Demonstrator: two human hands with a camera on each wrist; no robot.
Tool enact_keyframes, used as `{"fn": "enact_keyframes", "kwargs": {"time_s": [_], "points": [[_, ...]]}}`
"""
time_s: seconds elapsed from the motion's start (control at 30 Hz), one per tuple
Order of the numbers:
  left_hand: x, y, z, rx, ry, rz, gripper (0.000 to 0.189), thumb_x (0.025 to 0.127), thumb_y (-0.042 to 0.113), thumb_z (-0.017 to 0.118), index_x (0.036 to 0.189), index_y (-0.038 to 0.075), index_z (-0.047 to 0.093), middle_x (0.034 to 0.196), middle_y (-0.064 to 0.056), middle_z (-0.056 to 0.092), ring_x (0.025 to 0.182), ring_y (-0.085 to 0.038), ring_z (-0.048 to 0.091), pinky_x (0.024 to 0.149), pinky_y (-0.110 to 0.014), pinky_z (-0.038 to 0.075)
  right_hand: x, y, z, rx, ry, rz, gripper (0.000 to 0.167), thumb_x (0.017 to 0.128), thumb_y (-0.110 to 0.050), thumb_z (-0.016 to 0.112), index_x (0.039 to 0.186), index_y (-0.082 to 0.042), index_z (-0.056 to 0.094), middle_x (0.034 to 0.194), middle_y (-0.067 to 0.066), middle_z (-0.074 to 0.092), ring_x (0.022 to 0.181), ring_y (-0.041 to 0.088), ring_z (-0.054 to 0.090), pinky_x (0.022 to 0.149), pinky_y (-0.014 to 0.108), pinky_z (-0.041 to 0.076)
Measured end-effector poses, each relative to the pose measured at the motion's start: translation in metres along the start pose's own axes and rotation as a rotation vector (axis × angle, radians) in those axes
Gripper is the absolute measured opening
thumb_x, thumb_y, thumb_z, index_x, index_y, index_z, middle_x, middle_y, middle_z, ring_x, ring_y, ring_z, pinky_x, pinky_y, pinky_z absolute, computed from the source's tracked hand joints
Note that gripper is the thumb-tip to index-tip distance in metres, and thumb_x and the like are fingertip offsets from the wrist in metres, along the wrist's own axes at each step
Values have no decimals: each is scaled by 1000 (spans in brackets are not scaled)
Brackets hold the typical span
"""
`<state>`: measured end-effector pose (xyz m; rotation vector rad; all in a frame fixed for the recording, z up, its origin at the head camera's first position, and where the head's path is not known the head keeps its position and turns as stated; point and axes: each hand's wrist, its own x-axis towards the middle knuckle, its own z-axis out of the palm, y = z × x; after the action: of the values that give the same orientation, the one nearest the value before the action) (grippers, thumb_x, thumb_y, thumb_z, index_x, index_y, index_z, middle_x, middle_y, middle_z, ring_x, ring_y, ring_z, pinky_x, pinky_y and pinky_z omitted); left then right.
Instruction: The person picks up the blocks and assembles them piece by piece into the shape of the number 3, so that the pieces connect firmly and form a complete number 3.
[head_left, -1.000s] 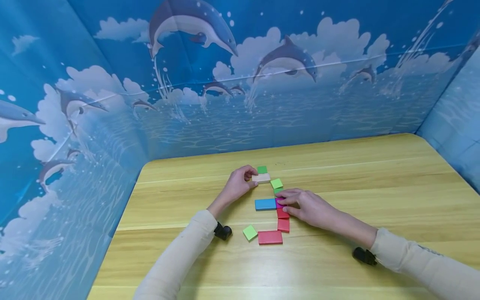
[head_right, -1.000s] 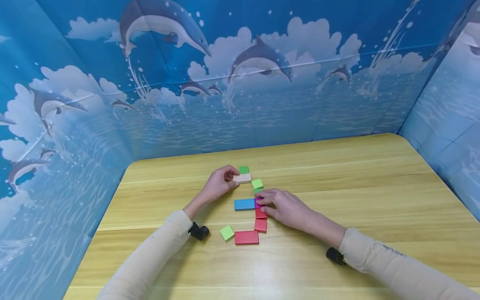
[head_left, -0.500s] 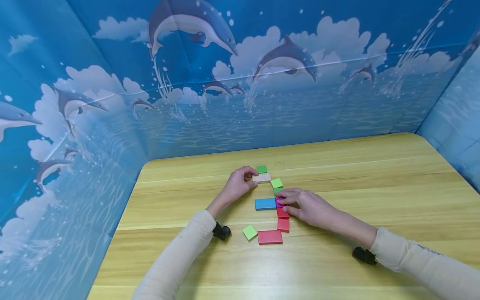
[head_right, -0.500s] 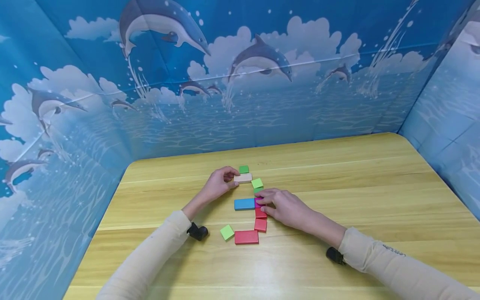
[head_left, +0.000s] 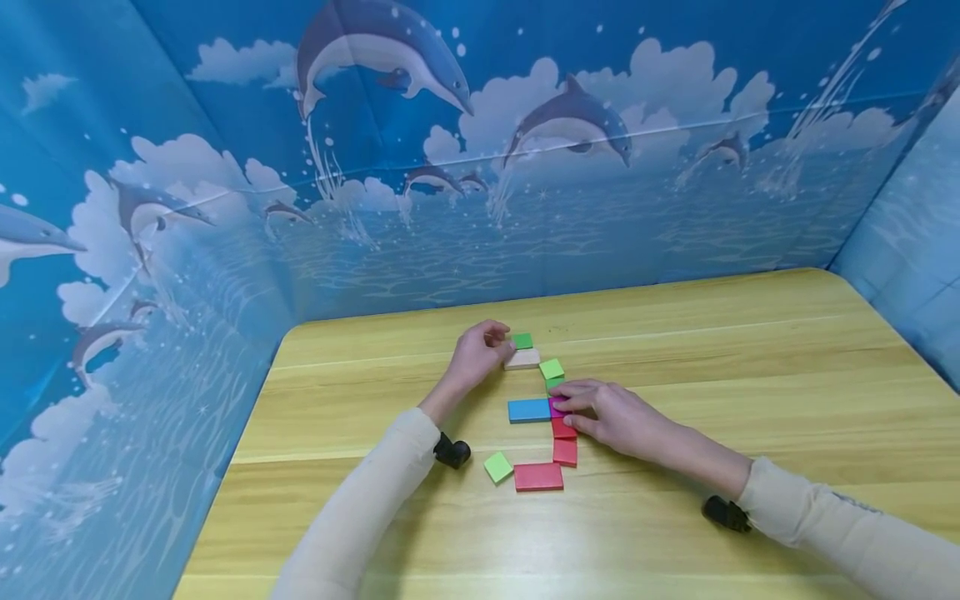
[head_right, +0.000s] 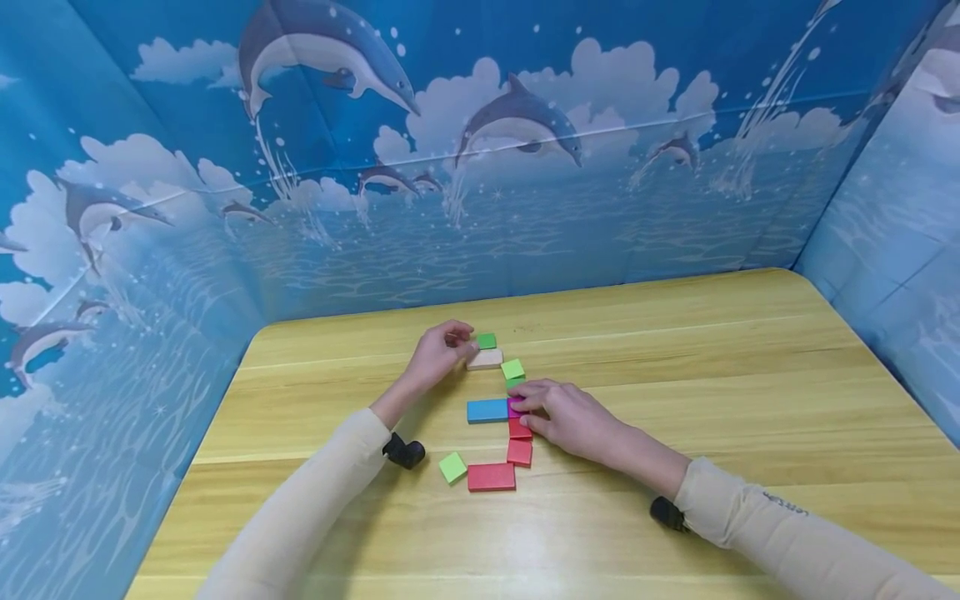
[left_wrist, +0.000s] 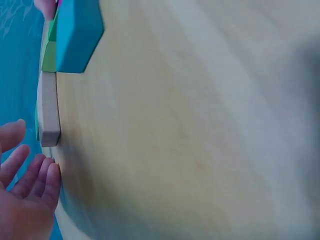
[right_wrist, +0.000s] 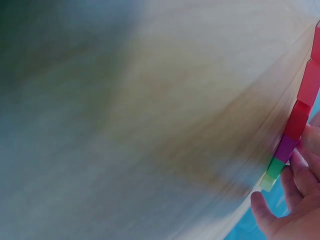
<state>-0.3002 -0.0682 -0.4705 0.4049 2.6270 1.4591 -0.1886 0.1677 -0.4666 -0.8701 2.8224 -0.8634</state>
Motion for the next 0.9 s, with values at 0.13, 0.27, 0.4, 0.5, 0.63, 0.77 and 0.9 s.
{"fn": "enact_keyframes", "kwargs": {"time_s": [0.13,0.27,0.4,0.5,0.63,0.77,0.9], "points": [[6,3,3,13,-6,-12,34,92,18,70,123,6,65,110,-4,63,99,-18,57,82,-32,50,0,0,1,0,-3,0,38,91,-19,72,128,-12,67,138,1,57,132,29,46,103,50,40],[9,5,5,25,-32,-19,32,91,16,71,121,6,67,112,-8,64,102,-20,56,86,-34,49,0,0,1,5,-2,-4,37,92,-20,72,128,-12,67,138,1,57,133,29,46,103,51,40],[11,6,7,19,-39,-27,29,91,14,72,119,6,68,113,-9,64,105,-21,55,89,-36,47,-1,-1,0,3,5,-14,37,92,-19,72,127,-11,68,137,2,58,132,28,47,103,50,40],[12,6,9,18,-31,-24,29,91,12,72,119,5,68,113,-10,64,105,-22,56,90,-36,47,-1,-1,-1,-5,10,-19,37,91,-19,72,127,-10,68,136,2,58,131,28,48,103,50,41],[13,7,11,18,-21,-23,29,91,11,71,119,4,68,113,-11,64,104,-23,56,89,-36,47,-1,-1,-1,-11,11,-18,36,92,-19,72,127,-10,68,136,2,59,131,28,48,103,50,41],[13,7,11,13,-5,-32,27,93,10,69,119,5,68,112,-11,63,100,-22,56,86,-36,48,-2,0,0,-10,10,-14,36,91,-19,72,126,-11,68,136,2,58,131,28,48,103,50,41],[14,6,12,9,8,-35,27,95,9,66,121,7,68,113,-9,63,100,-21,56,86,-36,48,-2,0,0,-7,10,-12,37,91,-20,72,126,-11,68,136,1,58,131,27,48,103,49,41]]}}
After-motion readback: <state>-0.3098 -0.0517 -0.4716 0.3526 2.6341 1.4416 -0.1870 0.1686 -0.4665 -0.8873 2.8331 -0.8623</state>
